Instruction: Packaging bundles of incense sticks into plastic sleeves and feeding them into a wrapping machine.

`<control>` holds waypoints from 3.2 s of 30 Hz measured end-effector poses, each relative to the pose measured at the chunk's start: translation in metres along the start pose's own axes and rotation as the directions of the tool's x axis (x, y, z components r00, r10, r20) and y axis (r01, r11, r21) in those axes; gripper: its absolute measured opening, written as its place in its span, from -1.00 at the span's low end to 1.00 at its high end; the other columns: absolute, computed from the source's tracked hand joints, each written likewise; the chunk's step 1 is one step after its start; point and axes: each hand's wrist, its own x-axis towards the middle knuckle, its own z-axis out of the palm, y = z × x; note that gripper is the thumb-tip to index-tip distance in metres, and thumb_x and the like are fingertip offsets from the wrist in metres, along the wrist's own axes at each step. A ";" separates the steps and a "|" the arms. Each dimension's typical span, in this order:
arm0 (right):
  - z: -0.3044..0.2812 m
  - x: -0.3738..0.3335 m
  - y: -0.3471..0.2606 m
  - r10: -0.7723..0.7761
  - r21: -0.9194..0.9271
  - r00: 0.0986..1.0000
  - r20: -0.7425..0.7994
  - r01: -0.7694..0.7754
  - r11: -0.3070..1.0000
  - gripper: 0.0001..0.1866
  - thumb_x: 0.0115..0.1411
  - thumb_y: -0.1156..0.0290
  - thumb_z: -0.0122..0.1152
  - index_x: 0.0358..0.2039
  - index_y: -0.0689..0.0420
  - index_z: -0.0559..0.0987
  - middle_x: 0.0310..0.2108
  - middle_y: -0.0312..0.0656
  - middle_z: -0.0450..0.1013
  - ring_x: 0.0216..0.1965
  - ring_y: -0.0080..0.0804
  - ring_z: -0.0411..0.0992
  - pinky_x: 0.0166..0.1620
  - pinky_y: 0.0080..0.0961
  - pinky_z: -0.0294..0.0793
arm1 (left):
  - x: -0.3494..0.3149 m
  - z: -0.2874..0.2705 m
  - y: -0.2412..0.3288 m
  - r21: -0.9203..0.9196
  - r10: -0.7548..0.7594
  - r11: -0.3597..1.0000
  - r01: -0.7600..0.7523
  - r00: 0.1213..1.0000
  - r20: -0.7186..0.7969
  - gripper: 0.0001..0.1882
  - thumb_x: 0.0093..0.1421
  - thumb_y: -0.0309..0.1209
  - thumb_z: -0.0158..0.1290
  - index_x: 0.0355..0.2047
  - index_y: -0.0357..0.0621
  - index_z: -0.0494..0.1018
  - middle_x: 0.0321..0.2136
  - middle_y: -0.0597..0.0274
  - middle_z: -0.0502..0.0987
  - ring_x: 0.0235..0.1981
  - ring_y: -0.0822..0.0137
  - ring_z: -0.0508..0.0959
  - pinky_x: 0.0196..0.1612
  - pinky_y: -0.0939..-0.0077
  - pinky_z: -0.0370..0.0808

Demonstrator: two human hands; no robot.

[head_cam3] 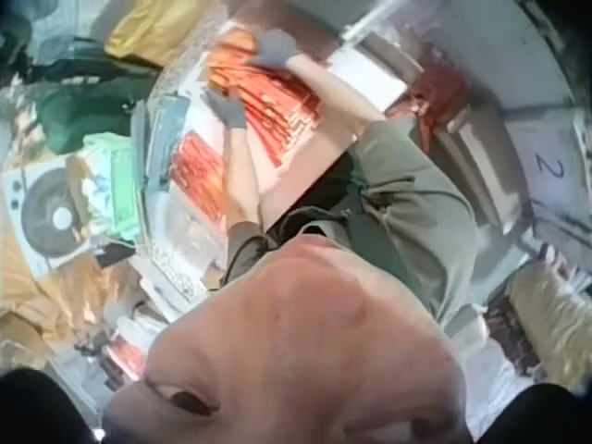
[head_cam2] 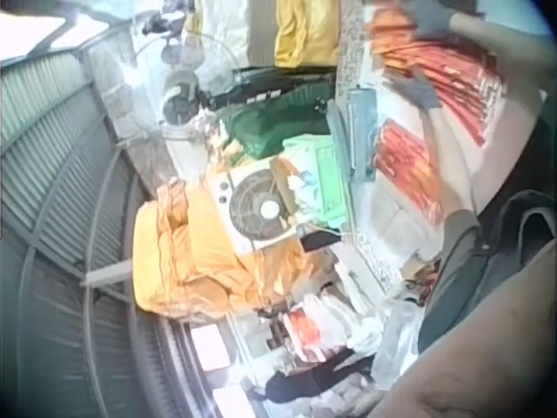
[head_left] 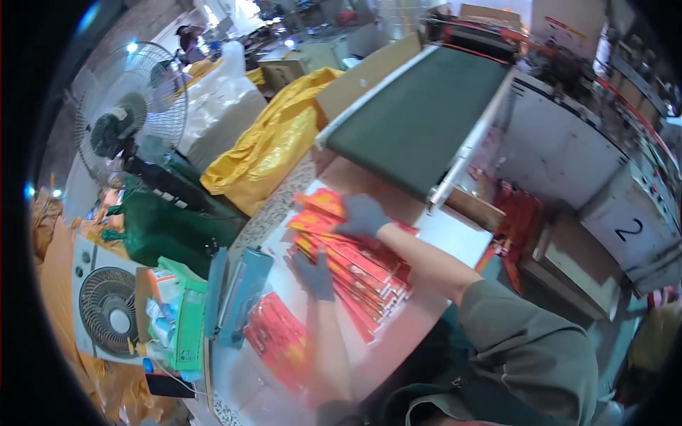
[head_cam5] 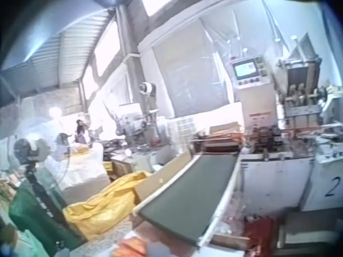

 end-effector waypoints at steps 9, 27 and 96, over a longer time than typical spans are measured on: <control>-0.061 -0.184 -0.049 -0.025 0.618 0.845 0.534 -0.370 0.694 -0.09 -0.08 -0.21 0.15 0.11 0.23 0.20 0.00 0.09 0.30 0.05 -0.13 0.27 0.09 -0.36 0.21 | -0.195 -0.097 0.061 -0.778 -0.181 0.270 0.567 0.824 0.537 -0.40 0.16 -0.26 -0.01 0.13 -0.25 0.06 0.02 0.07 0.27 -0.01 0.22 0.35 -0.02 0.35 0.38; -0.117 -0.178 -0.135 -0.328 0.787 0.723 0.608 -0.603 0.127 0.10 -0.25 0.41 0.48 0.21 0.20 -0.08 0.08 -0.13 0.21 0.02 -0.43 0.23 0.01 -0.47 0.31 | -0.168 -0.180 0.088 -0.346 0.428 0.866 -0.360 0.892 0.144 -0.20 -0.17 -0.16 0.30 0.02 -0.17 0.18 -0.03 0.26 0.36 -0.06 0.38 0.41 -0.05 0.42 0.38; 0.030 -0.201 -0.132 -0.380 0.949 0.870 0.313 -0.297 0.103 -0.35 0.09 0.28 0.16 0.14 0.21 0.17 0.06 -0.20 0.23 0.07 -0.48 0.19 0.12 -0.48 0.17 | -0.238 -0.189 0.024 -0.103 0.262 0.958 -0.267 0.963 -0.060 -0.73 -0.08 -0.31 0.22 -0.64 -0.12 0.33 -0.74 0.23 0.30 -0.73 0.29 0.28 -0.64 0.38 0.21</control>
